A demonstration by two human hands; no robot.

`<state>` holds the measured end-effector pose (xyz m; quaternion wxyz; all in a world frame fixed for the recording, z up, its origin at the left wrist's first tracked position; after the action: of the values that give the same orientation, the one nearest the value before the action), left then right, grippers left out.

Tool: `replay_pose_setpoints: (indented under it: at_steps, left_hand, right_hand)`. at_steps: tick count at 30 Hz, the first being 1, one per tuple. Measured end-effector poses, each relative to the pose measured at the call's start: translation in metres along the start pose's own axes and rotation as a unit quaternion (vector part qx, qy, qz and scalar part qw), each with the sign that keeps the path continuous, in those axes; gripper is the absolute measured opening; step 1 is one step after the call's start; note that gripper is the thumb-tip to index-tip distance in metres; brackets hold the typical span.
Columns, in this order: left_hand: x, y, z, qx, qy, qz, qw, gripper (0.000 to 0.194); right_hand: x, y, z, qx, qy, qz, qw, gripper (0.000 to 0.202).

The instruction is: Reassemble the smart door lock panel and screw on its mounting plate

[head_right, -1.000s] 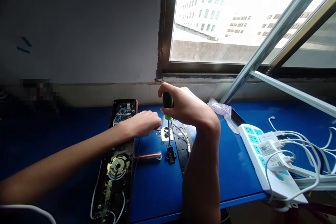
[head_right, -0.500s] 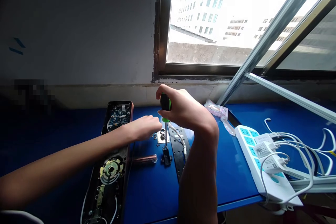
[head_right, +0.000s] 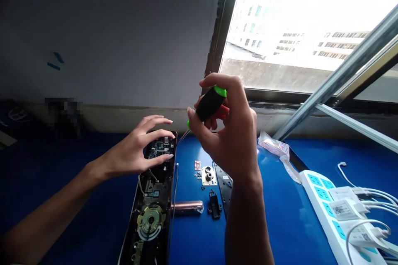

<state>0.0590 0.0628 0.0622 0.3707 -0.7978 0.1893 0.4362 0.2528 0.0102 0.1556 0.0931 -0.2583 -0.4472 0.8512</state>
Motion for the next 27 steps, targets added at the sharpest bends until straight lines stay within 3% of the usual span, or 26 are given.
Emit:
replay_pose_setpoints:
  at_steps: [3,10,18,27]
  left_hand:
    - [0.005,0.004,0.012,-0.030,0.032,0.014,0.999,0.038]
    - [0.018,0.006,0.024,-0.081,0.083,0.043,0.992,0.044]
    - [0.022,0.008,0.027,-0.094,0.109,0.038,0.989,0.043]
    - [0.024,0.009,0.026,-0.086,0.107,0.023,0.990,0.041]
  right_hand:
    - [0.015,-0.004,0.000,-0.023,0.015,-0.006,1.000,0.041]
    - [0.045,-0.007,-0.005,-0.003,0.035,0.043,0.998,0.036]
    - [0.049,-0.007,-0.004,-0.017,0.044,0.034,0.998,0.038]
    - [0.056,-0.008,0.004,-0.036,0.014,0.087,0.995,0.052]
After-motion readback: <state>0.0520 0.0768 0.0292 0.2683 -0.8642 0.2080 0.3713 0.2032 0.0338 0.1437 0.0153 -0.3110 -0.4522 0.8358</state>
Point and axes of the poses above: each hand's wrist, its own y-axis away from the middle knuckle, its own x-axis out of the palm, z = x × y, the point moved 7 cm from there along -y, towards the middle knuckle, and after that the axes turned 4 degrees about -x, right-handed, at the moved point
